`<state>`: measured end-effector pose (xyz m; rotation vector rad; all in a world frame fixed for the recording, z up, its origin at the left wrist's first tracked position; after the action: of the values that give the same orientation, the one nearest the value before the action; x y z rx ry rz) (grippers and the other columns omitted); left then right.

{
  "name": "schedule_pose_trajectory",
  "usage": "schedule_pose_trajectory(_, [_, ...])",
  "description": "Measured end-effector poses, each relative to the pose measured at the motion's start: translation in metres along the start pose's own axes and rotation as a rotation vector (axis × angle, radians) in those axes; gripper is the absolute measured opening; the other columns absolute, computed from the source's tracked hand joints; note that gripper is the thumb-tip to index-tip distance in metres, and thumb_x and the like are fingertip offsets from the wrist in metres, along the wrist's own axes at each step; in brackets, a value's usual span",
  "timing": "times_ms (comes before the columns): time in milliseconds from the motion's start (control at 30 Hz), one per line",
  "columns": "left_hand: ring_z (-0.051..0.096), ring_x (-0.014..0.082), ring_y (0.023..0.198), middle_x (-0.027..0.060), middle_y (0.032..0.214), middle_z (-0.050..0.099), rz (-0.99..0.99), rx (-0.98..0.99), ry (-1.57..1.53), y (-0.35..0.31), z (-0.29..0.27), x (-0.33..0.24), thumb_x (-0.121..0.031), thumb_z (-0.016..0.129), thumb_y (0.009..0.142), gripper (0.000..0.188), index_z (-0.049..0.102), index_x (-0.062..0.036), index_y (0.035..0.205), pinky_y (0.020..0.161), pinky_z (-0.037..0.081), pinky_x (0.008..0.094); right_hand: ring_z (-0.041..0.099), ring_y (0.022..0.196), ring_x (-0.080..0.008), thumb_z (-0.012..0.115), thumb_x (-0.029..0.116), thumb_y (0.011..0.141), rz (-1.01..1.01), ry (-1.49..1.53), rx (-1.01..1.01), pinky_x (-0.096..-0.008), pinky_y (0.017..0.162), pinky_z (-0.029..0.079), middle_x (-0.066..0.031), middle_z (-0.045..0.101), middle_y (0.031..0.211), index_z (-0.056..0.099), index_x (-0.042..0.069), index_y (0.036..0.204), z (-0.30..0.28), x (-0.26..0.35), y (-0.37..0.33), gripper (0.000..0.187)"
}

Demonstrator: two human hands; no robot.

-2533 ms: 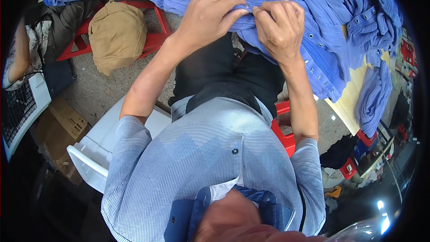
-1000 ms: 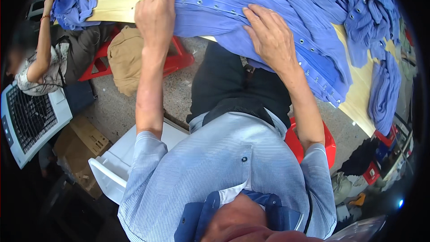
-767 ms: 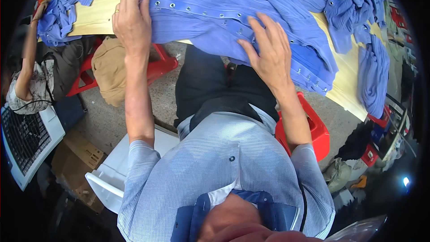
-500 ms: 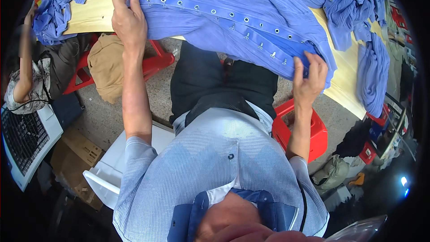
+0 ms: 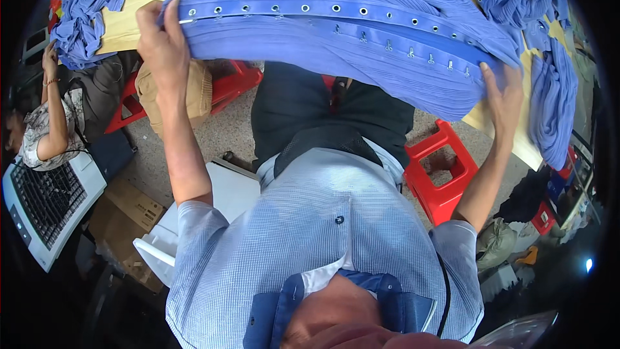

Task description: Manually fastening hooks and eyes on blue fabric strips in a textile manufacturing environment.

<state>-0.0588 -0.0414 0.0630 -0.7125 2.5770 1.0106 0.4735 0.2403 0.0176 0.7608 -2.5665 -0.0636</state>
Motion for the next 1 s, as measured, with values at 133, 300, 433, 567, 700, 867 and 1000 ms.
schedule_pose_trajectory(133, [0.073, 0.0289, 0.074, 0.0189, 0.091, 0.075, 0.009, 0.045, -0.061, 0.010, 0.001, 0.004, -0.018, 0.076, 0.110, 0.021, 0.065, -0.0011, 0.117, 0.070, 0.058, 0.0404, 0.061, 0.122, -0.0424, 0.087, 0.028, 0.097, -0.077, -0.174, 0.035, -0.0468, 0.110, 0.046, -0.0237, 0.068, 0.127, 0.074, -0.006, 0.127, -0.011, -0.013, 0.001, 0.047])
schedule_pose_trajectory(300, [0.076, 0.0455, 0.081, 0.0238, 0.092, 0.076, 0.113, 0.258, 0.191, -0.012, 0.043, 0.007, -0.020, 0.077, 0.108, 0.023, 0.064, -0.0028, 0.114, 0.071, 0.059, 0.0492, 0.062, 0.126, -0.0337, 0.082, 0.024, 0.103, -0.057, -0.095, 0.110, -0.0419, 0.114, 0.045, -0.0191, 0.068, 0.128, 0.068, -0.009, 0.131, -0.011, -0.048, -0.012, 0.046])
schedule_pose_trajectory(433, [0.075, 0.0424, 0.084, 0.0213, 0.094, 0.076, -0.001, 0.213, 0.186, -0.020, 0.038, 0.017, -0.022, 0.080, 0.106, 0.024, 0.066, -0.0048, 0.114, 0.074, 0.058, 0.0474, 0.060, 0.106, -0.0331, 0.079, 0.012, 0.103, -0.012, 0.095, 0.080, -0.0355, 0.100, 0.047, -0.0176, 0.061, 0.110, 0.068, -0.009, 0.123, -0.008, -0.027, -0.009, 0.031])
schedule_pose_trajectory(567, [0.071, 0.0376, 0.100, 0.0131, 0.109, 0.073, 0.247, 0.033, 0.357, -0.011, 0.014, -0.024, -0.014, 0.084, 0.097, 0.028, 0.071, -0.0083, 0.122, 0.081, 0.055, 0.0439, 0.069, 0.106, -0.0339, 0.077, 0.010, 0.105, -0.128, 0.047, -0.091, -0.0398, 0.098, 0.052, -0.0186, 0.073, 0.112, 0.074, -0.005, 0.124, -0.005, -0.007, -0.014, 0.024])
schedule_pose_trajectory(700, [0.074, 0.0235, 0.091, 0.0102, 0.109, 0.075, 0.270, 0.076, -0.057, -0.011, 0.032, -0.096, -0.003, 0.087, 0.094, 0.024, 0.076, -0.0043, 0.115, 0.079, 0.060, 0.0346, 0.071, 0.110, -0.0373, 0.075, 0.009, 0.107, -0.122, 0.014, -0.112, -0.0432, 0.098, 0.053, -0.0189, 0.076, 0.117, 0.077, -0.003, 0.124, -0.001, -0.001, -0.015, 0.021])
schedule_pose_trajectory(867, [0.066, 0.0194, 0.077, 0.0056, 0.099, 0.072, 0.333, 0.340, -0.429, -0.030, 0.074, -0.130, -0.005, 0.090, 0.092, 0.019, 0.074, -0.0020, 0.103, 0.067, 0.054, 0.0307, 0.071, 0.108, -0.0400, 0.074, 0.009, 0.107, -0.188, -0.048, -0.130, -0.0466, 0.097, 0.054, -0.0196, 0.077, 0.117, 0.078, -0.002, 0.124, 0.001, -0.006, -0.014, 0.020])
schedule_pose_trajectory(1000, [0.070, 0.0303, 0.092, 0.0092, 0.098, 0.067, 0.340, 0.547, -0.480, -0.043, 0.093, -0.108, -0.009, 0.086, 0.092, 0.019, 0.071, -0.0066, 0.105, 0.080, 0.056, 0.0417, 0.072, 0.110, -0.0414, 0.075, 0.012, 0.106, -0.191, -0.110, -0.166, -0.0471, 0.098, 0.054, -0.0200, 0.077, 0.120, 0.078, 0.000, 0.124, -0.006, -0.010, -0.011, 0.022])
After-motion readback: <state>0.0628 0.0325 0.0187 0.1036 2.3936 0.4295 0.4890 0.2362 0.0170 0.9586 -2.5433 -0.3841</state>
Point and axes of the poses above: each hand's wrist, its own y-axis towards the middle knuckle, its own z-axis out of the palm, x = y × z, the point moved 8 cm from there along y, towards the middle knuckle
